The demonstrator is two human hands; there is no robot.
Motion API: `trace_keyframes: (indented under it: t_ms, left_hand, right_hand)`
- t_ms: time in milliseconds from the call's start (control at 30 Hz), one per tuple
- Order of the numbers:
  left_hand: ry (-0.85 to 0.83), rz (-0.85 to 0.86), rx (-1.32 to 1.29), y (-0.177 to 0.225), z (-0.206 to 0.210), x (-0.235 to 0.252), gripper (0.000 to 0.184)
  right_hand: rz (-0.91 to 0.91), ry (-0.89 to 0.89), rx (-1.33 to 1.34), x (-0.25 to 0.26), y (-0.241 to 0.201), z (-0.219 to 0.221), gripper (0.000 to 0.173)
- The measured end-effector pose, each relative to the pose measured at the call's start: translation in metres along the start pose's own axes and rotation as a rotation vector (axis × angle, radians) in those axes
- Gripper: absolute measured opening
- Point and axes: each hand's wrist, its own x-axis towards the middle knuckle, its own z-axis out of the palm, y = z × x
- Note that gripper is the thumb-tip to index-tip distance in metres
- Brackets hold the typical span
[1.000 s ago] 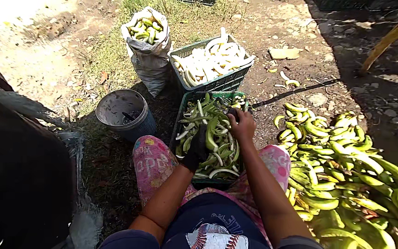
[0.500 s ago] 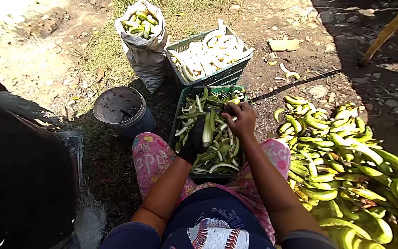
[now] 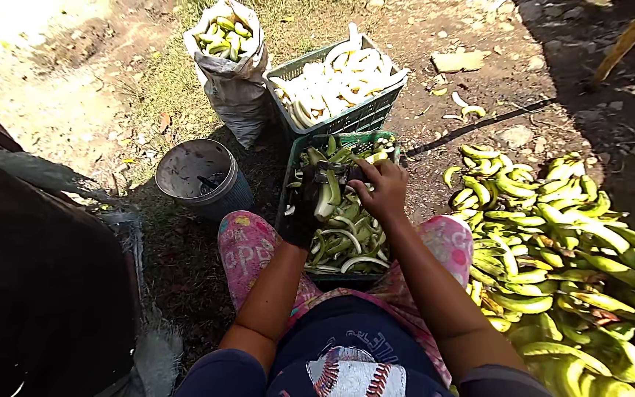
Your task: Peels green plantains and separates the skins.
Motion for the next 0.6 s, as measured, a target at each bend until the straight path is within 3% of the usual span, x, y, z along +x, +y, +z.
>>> trace_keyframes:
  t_ms: [67,100,267,367,467,533,600]
  left_hand:
    - [-0.139,-0.172,0.079,0.007,-0.001,-0.009,0.041]
    - [-0.126,-0.202,0.116,0.007,0.002,-0.009,0.039]
    - [0.36,-0.111,0.273,-0.025,0.003,0.004,0.042]
    - [0.554,0.063,-0.169,-0.031,0.008,0.019,0.028]
    - [0.345,-0.003,-0.567,0.003,0.019,0.016,0.036]
    - [0.145,-0.055,-0.508,-0.006,0.011,0.01,0.039]
    - [0.085,-0.105,-0.384,-0.01,0.003,0.01,0.041]
  right_hand:
    - [0.023,0.066,-0.026,0.019,0.002,-0.001,0.056]
    - [0.047,0.069,-0.017,0.023,0.0,-0.001,0.056]
    - [0.154,-0.132,0.062,-0.039,-0.032,0.02,0.059]
    - [0.238,-0.119,0.103,-0.069,-0.044,0.031,0.056]
    - [0.253,-0.139,0.115,-0.046,-0.038,0.017,0.055]
    - [0.211,-0.155,0.08,-0.03,-0.028,0.004,0.059]
    - [0.138,-0.133,0.023,-0.026,-0.022,0.0,0.061]
